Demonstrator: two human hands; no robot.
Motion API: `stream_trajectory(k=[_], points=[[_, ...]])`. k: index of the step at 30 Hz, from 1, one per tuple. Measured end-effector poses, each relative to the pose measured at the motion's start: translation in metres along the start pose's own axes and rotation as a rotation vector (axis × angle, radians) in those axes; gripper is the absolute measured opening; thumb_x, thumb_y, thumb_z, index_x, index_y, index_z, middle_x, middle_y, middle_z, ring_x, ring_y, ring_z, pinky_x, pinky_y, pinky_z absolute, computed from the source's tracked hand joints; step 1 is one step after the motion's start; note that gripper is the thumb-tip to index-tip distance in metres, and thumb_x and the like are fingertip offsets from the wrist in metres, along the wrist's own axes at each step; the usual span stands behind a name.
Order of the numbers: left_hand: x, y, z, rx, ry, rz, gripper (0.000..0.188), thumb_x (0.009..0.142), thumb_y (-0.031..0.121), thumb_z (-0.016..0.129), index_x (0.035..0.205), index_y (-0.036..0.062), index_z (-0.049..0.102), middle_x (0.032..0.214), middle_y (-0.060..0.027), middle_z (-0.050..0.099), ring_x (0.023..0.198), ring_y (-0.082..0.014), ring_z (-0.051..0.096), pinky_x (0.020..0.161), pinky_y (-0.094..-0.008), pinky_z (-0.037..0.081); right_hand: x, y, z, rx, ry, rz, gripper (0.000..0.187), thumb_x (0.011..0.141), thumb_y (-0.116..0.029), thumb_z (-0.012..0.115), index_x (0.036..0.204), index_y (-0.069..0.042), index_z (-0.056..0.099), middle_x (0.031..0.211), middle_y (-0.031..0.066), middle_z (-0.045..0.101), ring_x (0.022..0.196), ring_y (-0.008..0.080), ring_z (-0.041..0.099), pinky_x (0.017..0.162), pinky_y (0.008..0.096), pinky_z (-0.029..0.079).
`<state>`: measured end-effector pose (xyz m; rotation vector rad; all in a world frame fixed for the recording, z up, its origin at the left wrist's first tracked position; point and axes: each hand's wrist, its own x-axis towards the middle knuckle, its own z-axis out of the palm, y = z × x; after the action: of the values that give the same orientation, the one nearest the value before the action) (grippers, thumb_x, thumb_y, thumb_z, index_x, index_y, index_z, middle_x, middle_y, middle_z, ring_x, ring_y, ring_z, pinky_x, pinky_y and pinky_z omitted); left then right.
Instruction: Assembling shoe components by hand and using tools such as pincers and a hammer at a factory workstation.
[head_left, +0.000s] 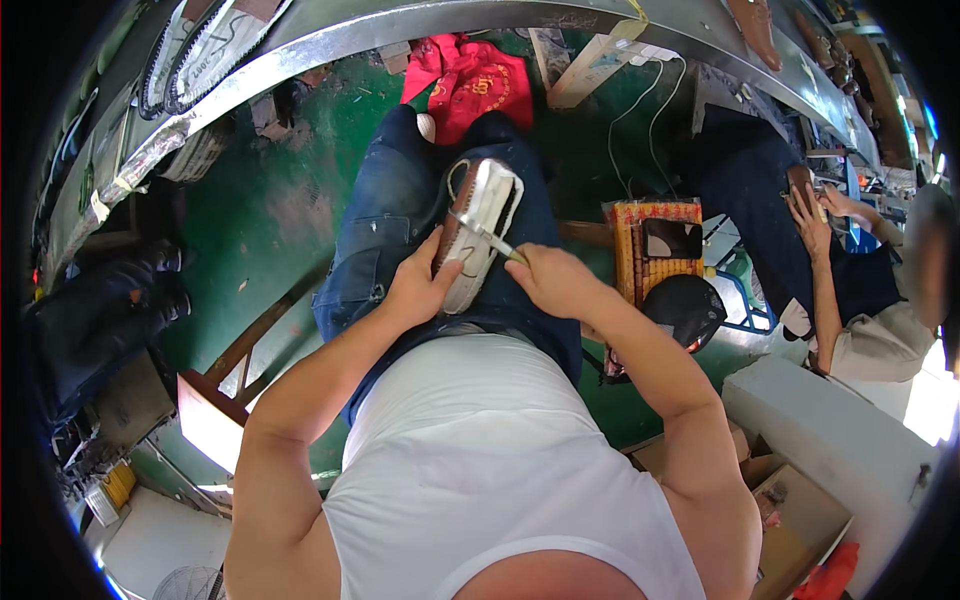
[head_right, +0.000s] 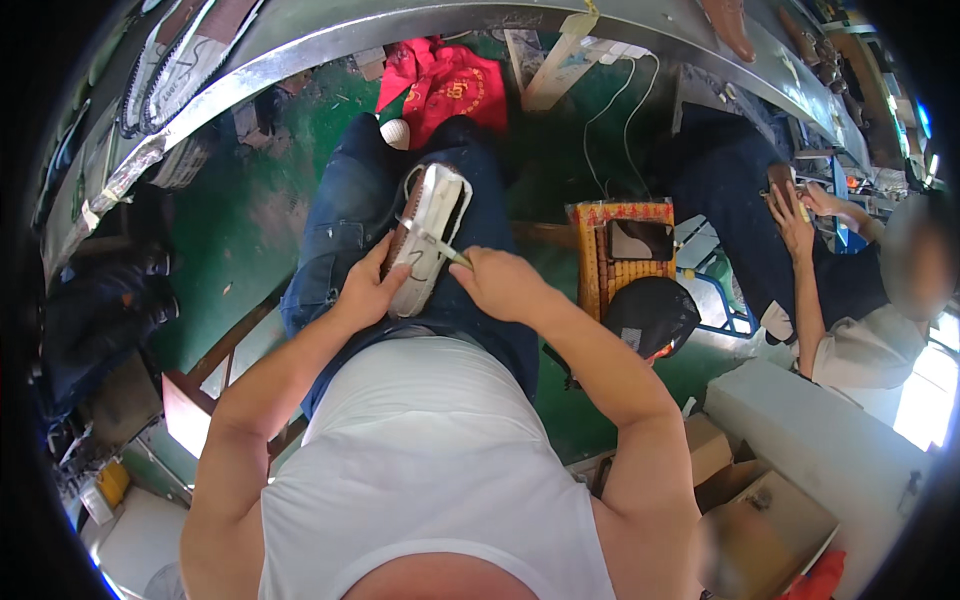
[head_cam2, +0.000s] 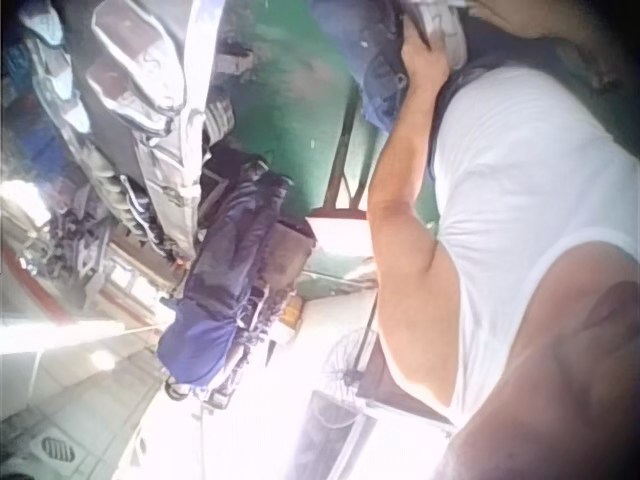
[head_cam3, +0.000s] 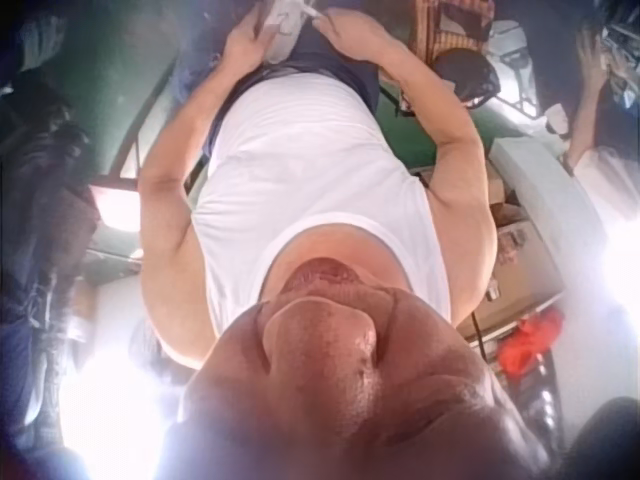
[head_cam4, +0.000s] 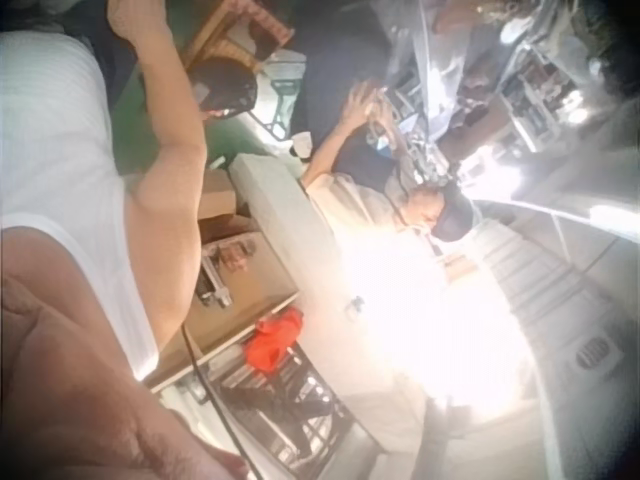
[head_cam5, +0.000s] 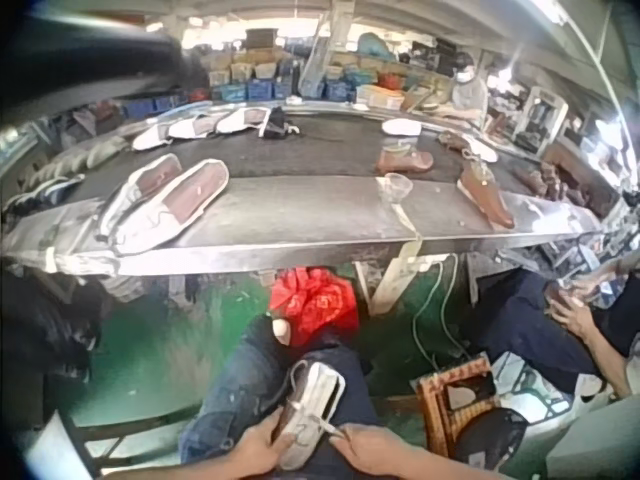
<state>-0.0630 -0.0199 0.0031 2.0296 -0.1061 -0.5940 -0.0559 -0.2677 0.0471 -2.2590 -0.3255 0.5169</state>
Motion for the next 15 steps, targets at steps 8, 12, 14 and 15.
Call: stream_trajectory(k=[8, 12, 14, 15], points=[[-0.007, 0.063, -0.04, 0.372, -0.213, -0.192, 0.103, 0.074, 0.017, 0.078, 0.155, 0.0106, 0.016, 0.114, -0.0277, 0.065, 0.105, -0.0433, 0.064, 0.094, -0.0426, 0.049, -0.034, 0.025, -0.003, 0.47, 0.075, 0.293, 0.039, 0.103, -0.035, 0.046, 0.096, 0.0, 0.06, 0.077, 0.0082, 0.063, 0.072, 0.0149, 0.06, 0.067, 0.0305, 0.047], [-0.014, 0.084, -0.077, 0.303, 0.175, 0.282, 0.069, 0.076, 0.016, 0.08, 0.135, 0.0095, 0.045, 0.096, -0.0212, 0.07, 0.081, -0.032, 0.071, 0.078, -0.0389, 0.056, -0.051, 0.037, 0.003, 0.711, 0.196, 0.321, 0.04, 0.105, -0.036, 0.041, 0.097, -0.002, 0.061, 0.076, 0.0049, 0.061, 0.07, 0.0108, 0.056, 0.064, 0.0267, 0.044], [0.0, 0.107, -0.088, -0.079, 0.255, 0.343, 0.067, 0.075, 0.008, 0.081, 0.13, 0.0056, 0.044, 0.098, -0.0187, 0.07, 0.082, -0.0237, 0.07, 0.076, -0.0333, 0.056, -0.055, 0.052, 0.01, 0.742, 0.212, 0.31, 0.039, 0.105, -0.036, 0.042, 0.097, -0.002, 0.061, 0.076, 0.0051, 0.061, 0.07, 0.0109, 0.056, 0.064, 0.0269, 0.044], [0.009, 0.117, -0.087, -0.301, 0.289, 0.391, 0.066, 0.075, 0.005, 0.082, 0.128, 0.0037, 0.043, 0.099, -0.0174, 0.07, 0.084, -0.0197, 0.069, 0.076, -0.0312, 0.056, -0.054, 0.056, 0.012, 0.771, 0.225, 0.296, 0.039, 0.105, -0.036, 0.042, 0.097, -0.002, 0.061, 0.077, 0.0054, 0.061, 0.071, 0.011, 0.057, 0.063, 0.027, 0.044]])
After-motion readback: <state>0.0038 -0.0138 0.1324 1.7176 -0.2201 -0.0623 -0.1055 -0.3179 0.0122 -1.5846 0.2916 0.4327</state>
